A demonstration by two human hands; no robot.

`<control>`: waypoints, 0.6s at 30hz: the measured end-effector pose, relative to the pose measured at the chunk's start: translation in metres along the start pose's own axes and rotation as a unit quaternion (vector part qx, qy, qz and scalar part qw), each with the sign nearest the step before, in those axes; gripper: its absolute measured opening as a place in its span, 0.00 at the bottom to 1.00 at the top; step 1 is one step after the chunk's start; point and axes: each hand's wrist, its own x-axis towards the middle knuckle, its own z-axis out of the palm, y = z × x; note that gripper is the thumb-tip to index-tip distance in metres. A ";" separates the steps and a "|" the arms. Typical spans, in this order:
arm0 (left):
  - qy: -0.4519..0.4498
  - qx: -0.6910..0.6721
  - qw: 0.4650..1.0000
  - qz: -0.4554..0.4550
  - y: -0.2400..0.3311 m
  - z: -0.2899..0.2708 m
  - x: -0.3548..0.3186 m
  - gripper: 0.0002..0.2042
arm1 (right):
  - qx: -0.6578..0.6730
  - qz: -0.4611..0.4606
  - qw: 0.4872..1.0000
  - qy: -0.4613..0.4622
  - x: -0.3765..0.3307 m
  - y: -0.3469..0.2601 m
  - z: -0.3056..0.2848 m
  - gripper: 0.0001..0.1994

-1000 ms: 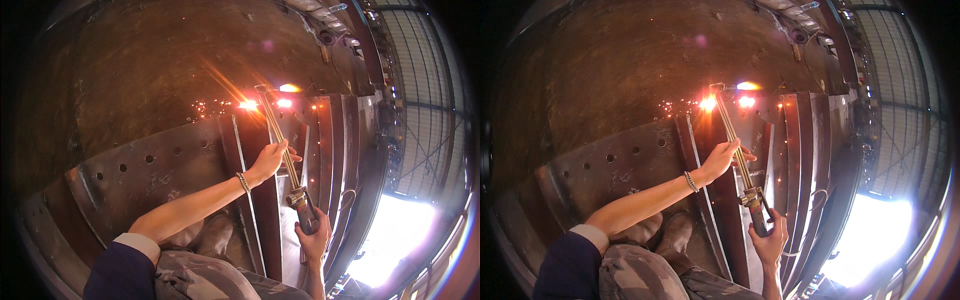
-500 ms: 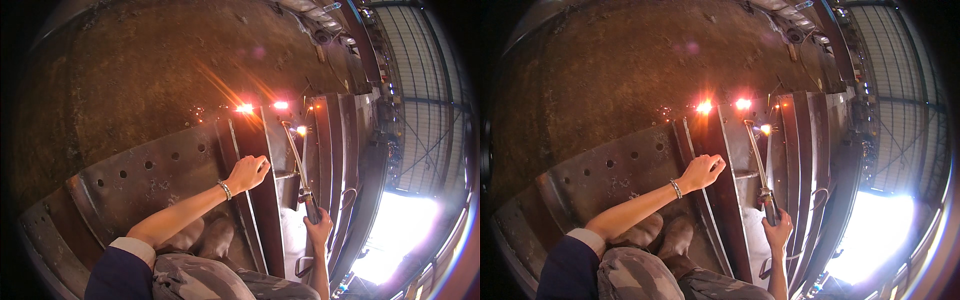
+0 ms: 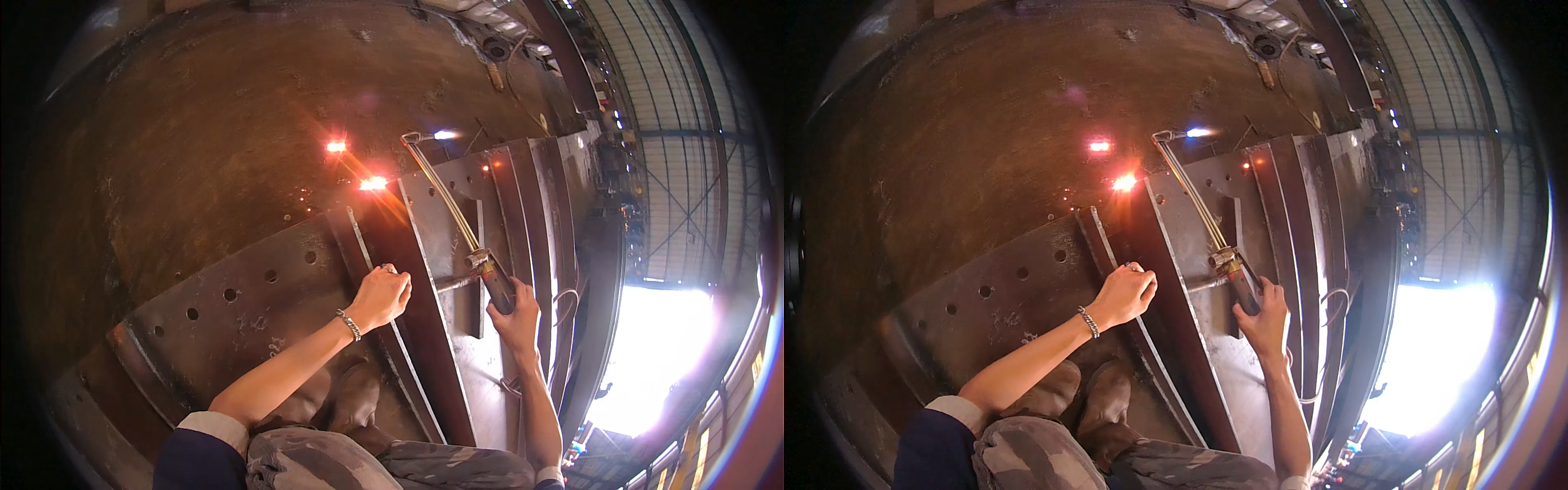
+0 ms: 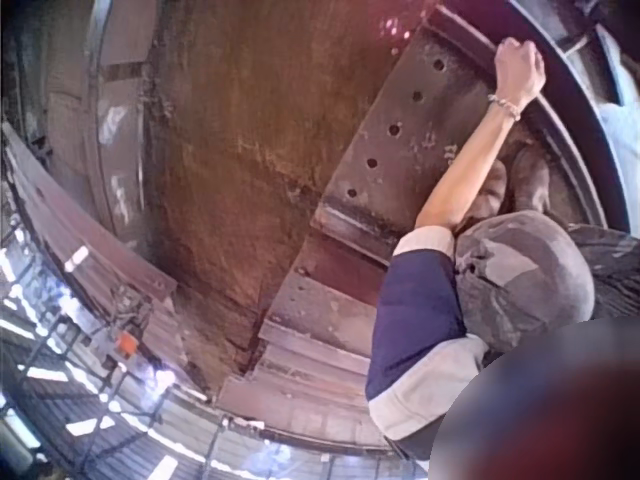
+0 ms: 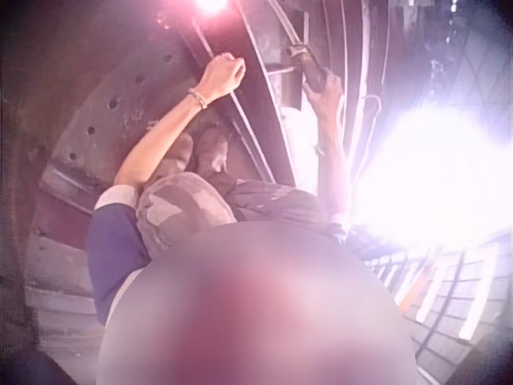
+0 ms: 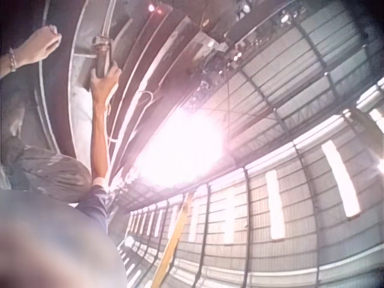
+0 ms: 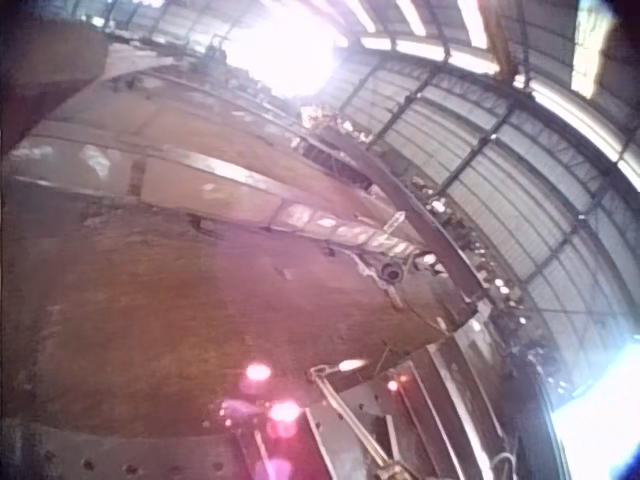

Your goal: The person uses a cutting torch to cut a large metal plate in a workshop. They ignite the torch, move it along the metal to create a cut, and then use a hammer to separate the cut piece.

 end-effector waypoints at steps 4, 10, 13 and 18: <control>-0.015 0.102 0.993 0.053 -0.003 0.001 -0.006 0.08 | -0.109 0.038 0.993 -0.036 -0.028 -0.003 -0.020 0.36; -0.099 0.216 0.968 0.078 -0.009 0.003 -0.013 0.09 | -0.241 0.139 0.956 -0.091 -0.067 0.009 -0.072 0.35; -0.092 0.220 0.967 0.089 -0.010 0.003 -0.011 0.09 | -0.223 0.170 0.954 -0.105 -0.080 0.013 -0.115 0.32; -0.100 0.212 0.968 0.093 -0.009 0.003 -0.008 0.10 | -0.219 0.156 0.960 -0.072 -0.094 0.016 -0.171 0.25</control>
